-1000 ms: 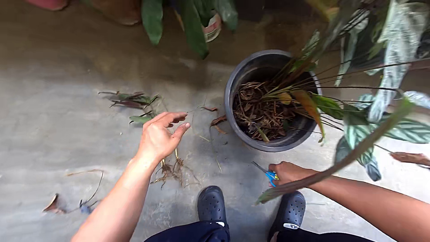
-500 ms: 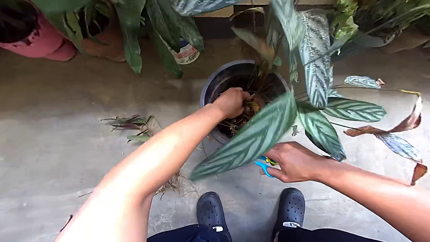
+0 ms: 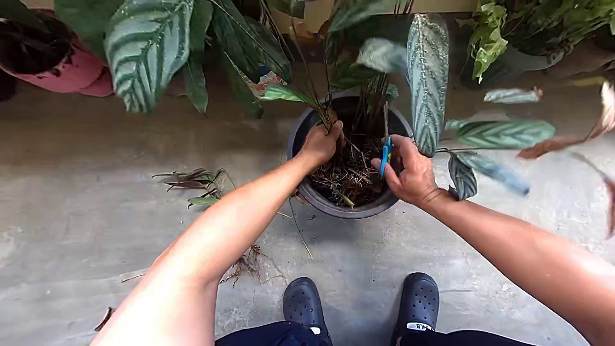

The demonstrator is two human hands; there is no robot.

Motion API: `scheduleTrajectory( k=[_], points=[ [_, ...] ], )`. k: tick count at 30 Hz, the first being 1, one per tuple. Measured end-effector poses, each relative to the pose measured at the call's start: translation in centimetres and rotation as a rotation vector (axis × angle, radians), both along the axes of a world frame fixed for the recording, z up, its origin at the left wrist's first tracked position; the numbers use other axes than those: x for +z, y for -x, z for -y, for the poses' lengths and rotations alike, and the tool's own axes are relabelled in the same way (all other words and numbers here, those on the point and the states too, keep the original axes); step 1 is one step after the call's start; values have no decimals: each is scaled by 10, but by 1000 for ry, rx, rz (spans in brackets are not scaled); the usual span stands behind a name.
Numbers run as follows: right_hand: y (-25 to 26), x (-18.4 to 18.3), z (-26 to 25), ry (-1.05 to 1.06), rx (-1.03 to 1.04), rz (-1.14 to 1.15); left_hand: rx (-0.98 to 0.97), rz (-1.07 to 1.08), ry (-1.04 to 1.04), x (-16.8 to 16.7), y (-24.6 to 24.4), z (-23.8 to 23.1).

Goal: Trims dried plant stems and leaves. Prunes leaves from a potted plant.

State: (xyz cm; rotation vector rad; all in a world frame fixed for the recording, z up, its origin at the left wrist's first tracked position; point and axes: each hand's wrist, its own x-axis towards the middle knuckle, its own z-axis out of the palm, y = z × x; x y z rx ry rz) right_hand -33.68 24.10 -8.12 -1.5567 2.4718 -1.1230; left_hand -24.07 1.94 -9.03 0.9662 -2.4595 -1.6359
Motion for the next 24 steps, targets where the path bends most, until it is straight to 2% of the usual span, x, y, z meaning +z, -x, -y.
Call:
scheduleTrajectory(
  k=[2,7,11,14,16,18,21,24],
  points=[
    [0,-6,9,-35,-58,-57,28,-9,-57,0,3,-4],
    [-5,-4,13,-149,-100,-186,-11,-40,-8,0,2,-9],
    [-3,5,21,-308,-75,-123,36,-102,-60,-3,0,-8],
    [0,10,25,-334,-43,-122,82,-149,-115,-4,-2,-9],
    [9,3,27,-301,-27,-25,96,-173,-157,-8,-1,-8],
    [20,6,26,-353,7,195,58,-148,-181,-8,-1,-2],
    [20,49,11,-422,144,497,18,-136,-166,-8,-3,6],
    [21,82,-26,-547,330,729,203,-190,-136,-1,-8,-4]
  ],
)
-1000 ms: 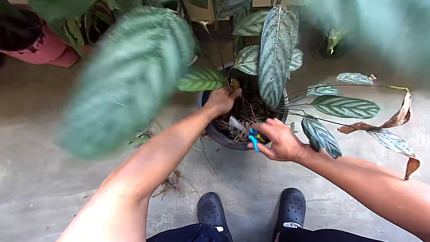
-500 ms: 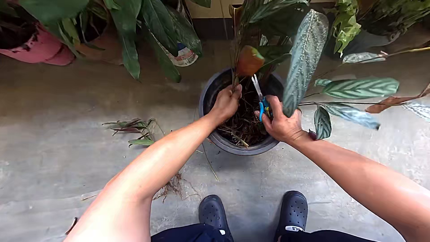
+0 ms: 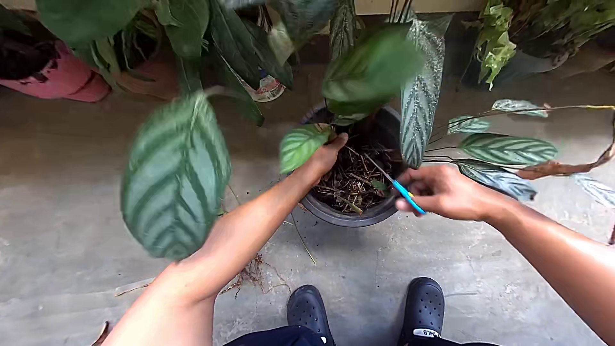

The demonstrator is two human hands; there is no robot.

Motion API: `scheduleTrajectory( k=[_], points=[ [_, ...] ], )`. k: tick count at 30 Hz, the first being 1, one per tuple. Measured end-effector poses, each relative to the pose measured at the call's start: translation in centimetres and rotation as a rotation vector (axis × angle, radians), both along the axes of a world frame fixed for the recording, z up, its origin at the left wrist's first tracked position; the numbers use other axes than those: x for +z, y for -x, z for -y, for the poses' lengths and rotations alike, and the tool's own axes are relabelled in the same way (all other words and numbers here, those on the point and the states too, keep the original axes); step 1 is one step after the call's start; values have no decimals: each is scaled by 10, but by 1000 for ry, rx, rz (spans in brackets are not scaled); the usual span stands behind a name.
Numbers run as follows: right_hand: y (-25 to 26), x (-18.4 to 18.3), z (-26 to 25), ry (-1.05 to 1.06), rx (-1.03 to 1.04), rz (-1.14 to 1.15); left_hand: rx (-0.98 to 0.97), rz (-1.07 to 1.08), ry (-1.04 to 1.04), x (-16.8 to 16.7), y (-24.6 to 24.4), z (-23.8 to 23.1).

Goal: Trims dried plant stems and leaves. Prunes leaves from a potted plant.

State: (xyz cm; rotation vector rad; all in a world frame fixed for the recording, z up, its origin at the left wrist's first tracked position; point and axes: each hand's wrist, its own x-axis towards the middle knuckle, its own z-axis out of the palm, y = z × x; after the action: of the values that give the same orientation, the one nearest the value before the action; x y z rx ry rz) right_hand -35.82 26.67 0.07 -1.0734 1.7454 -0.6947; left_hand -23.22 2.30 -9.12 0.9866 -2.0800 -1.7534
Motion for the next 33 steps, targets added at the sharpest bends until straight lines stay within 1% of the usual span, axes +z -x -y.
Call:
scheduleTrajectory(
  k=[1,3,4,5,6,7,8,9,10,11,12,13,14,15,16,17,18,19,21,22,23,24,25,26,27,28,30,31,33],
  points=[
    [3,5,-14,-61,60,62,101,-32,-34,1,-1,-5],
    [12,10,-39,-248,198,128,251,-71,-206,9,-4,-16],
    [16,9,-48,-353,263,128,285,-68,-317,14,-6,-23],
    [19,6,-55,-458,324,98,278,-35,-413,19,-9,-31],
    [21,2,-59,-555,376,35,224,5,-474,23,-13,-38],
    [24,-5,-61,-636,419,-45,111,24,-455,22,-16,-44],
    [27,-13,-63,-709,431,-125,-36,12,-334,16,-18,-48],
    [31,-26,-69,-736,398,-203,-201,0,-146,9,-16,-48],
    [38,-42,-77,-736,330,-274,-358,13,69,11,-7,-50],
    [47,-57,-86,-733,249,-356,-481,49,241,19,6,-54],
    [56,-67,-90,-737,192,-425,-575,94,371,24,21,-58],
    [64,-70,-91,-739,129,-439,-643,131,472,24,35,-63],
    [70,-68,-92,-683,22,-383,-696,164,556,20,46,-66],
    [75,-68,-96,-551,-104,-330,-737,201,625,16,55,-69],
    [77,-73,-103,-350,-230,-302,-756,241,680,14,59,-72],
    [76,-73,-102,-214,-331,-226,-765,296,705,17,60,-75],
    [70,-65,-93,-176,-434,-126,-771,320,720,24,57,-78],
    [61,-53,-80,-179,-533,-29,-758,296,744,29,53,-79],
    [47,-41,-59,-141,-698,124,-656,145,802,21,45,-79],
    [42,-40,-49,-106,-742,167,-620,103,767,23,40,-78],
    [40,-41,-40,-77,-750,198,-596,106,698,27,36,-78],
    [41,-45,-33,-44,-732,194,-569,134,624,23,34,-75],
    [44,-52,-26,-10,-718,159,-528,149,590,7,35,-70],
    [43,-50,-16,-10,-716,99,-510,180,582,-3,38,-67],
    [44,-49,-3,-45,-725,44,-457,160,553,-6,43,-65],
    [44,-49,7,-73,-713,-20,-416,184,505,1,46,-64],
    [46,-53,20,-111,-642,-188,-454,283,469,24,48,-64],
    [47,-52,24,-129,-597,-267,-478,267,457,26,47,-64],
    [44,-40,28,-126,-514,-370,-464,98,533,5,45,-64]
  ],
)
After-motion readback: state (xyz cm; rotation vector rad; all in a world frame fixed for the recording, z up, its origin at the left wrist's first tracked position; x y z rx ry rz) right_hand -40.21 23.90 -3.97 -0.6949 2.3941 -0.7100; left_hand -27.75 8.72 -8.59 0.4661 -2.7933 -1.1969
